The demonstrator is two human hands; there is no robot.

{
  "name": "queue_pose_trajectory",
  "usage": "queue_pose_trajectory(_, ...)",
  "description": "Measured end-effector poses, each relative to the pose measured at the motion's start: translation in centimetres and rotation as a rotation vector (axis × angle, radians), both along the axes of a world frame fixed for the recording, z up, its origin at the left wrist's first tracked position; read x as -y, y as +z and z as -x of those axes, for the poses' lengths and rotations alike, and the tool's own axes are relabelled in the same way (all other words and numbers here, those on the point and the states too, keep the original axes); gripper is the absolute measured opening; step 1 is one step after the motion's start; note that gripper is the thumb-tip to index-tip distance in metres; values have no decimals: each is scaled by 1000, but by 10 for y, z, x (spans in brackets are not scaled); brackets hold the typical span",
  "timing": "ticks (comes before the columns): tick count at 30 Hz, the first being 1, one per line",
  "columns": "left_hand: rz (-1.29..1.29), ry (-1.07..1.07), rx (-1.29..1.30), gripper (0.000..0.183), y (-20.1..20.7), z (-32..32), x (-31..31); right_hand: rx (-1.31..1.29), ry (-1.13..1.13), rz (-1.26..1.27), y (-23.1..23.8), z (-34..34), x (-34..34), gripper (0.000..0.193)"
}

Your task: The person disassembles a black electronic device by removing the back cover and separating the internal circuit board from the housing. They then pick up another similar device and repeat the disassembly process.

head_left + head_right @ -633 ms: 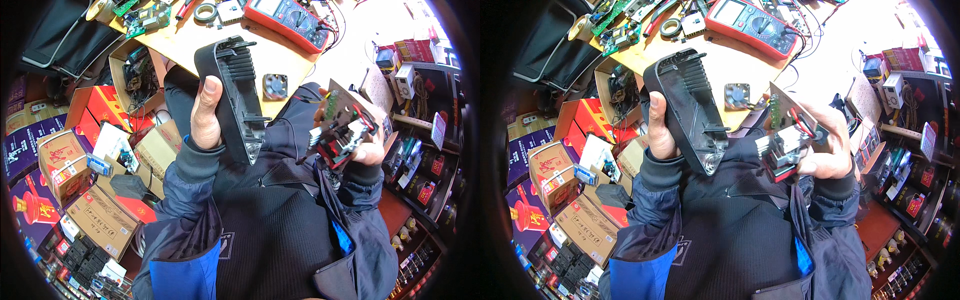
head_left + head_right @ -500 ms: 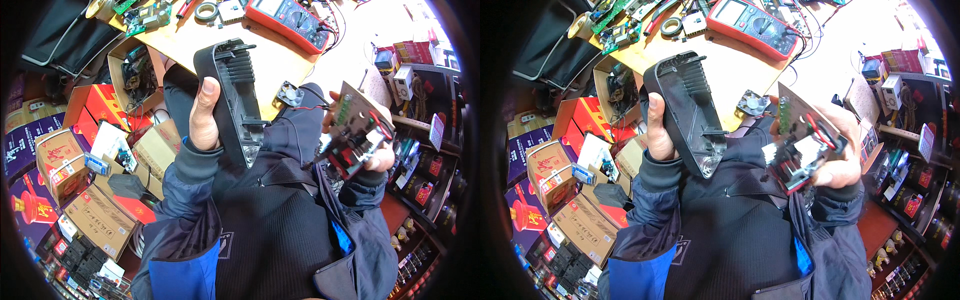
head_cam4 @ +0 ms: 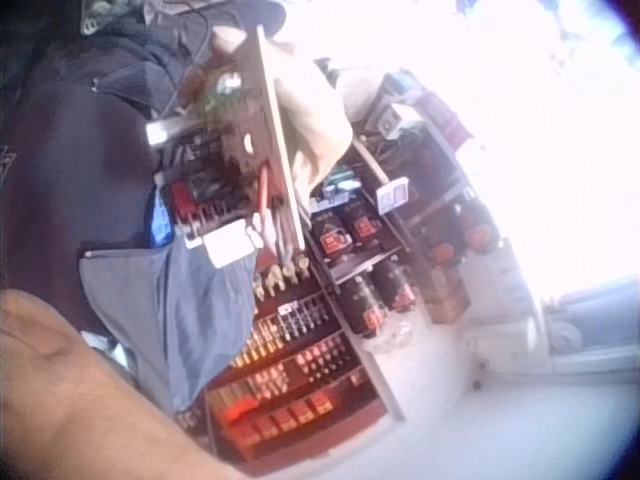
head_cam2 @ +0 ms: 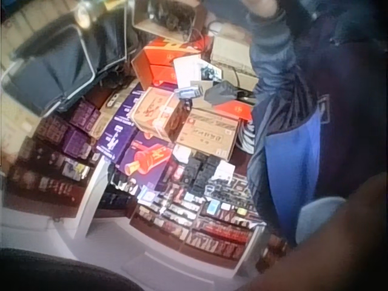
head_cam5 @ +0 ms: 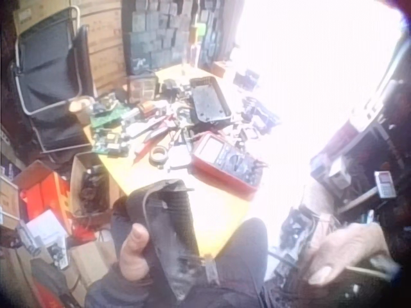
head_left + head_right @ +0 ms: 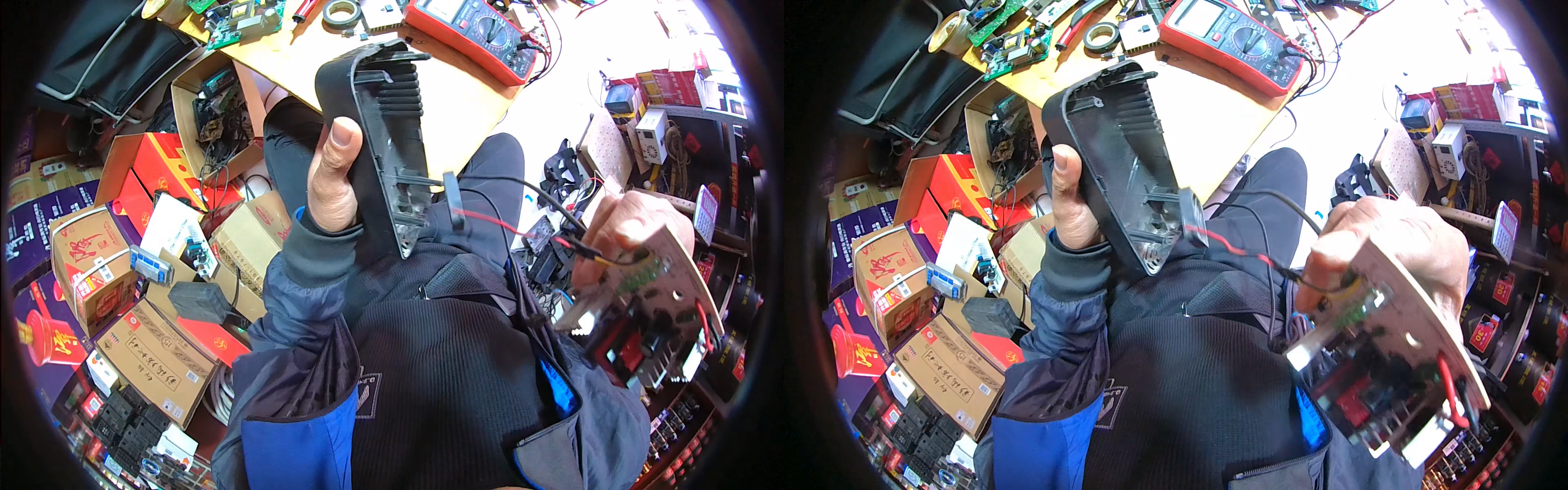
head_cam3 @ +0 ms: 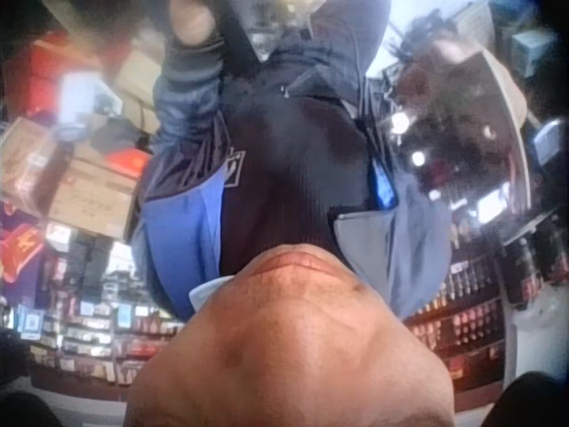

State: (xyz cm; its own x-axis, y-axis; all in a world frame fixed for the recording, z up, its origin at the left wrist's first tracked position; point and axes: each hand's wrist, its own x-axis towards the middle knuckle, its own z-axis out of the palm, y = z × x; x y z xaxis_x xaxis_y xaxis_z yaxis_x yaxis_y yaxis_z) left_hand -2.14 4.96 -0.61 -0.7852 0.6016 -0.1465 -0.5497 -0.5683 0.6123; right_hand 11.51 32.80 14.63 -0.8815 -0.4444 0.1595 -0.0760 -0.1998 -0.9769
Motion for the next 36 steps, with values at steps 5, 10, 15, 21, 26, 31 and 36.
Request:
queue_pose_trajectory(5,-299,-46,233,80,-8,-13,-19,985,-231,-58,25,3,12,61)
queue_pose_trajectory(10,-261,-117,208,91,-7,-29,-36,456,-691,276,0,-38,58,93)
queue_pose_trajectory(15,-398,-312,259,113,-13,-28,-58,433,-684,454,-31,-68,55,114)
queue_pose_trajectory(21,-628,-449,459,116,-30,-30,-69,471,-672,437,-22,-64,52,107)
queue_pose_trajectory(26,-559,-339,360,100,-22,-37,-69,527,-778,-65,-21,-52,45,88)
queue_pose_trajectory(31,-625,-276,361,88,-4,-41,-66,520,-801,-247,-30,-49,50,80)
queue_pose_trajectory(36,-412,-319,268,75,14,-50,-53,505,-850,-252,-35,-51,49,80)
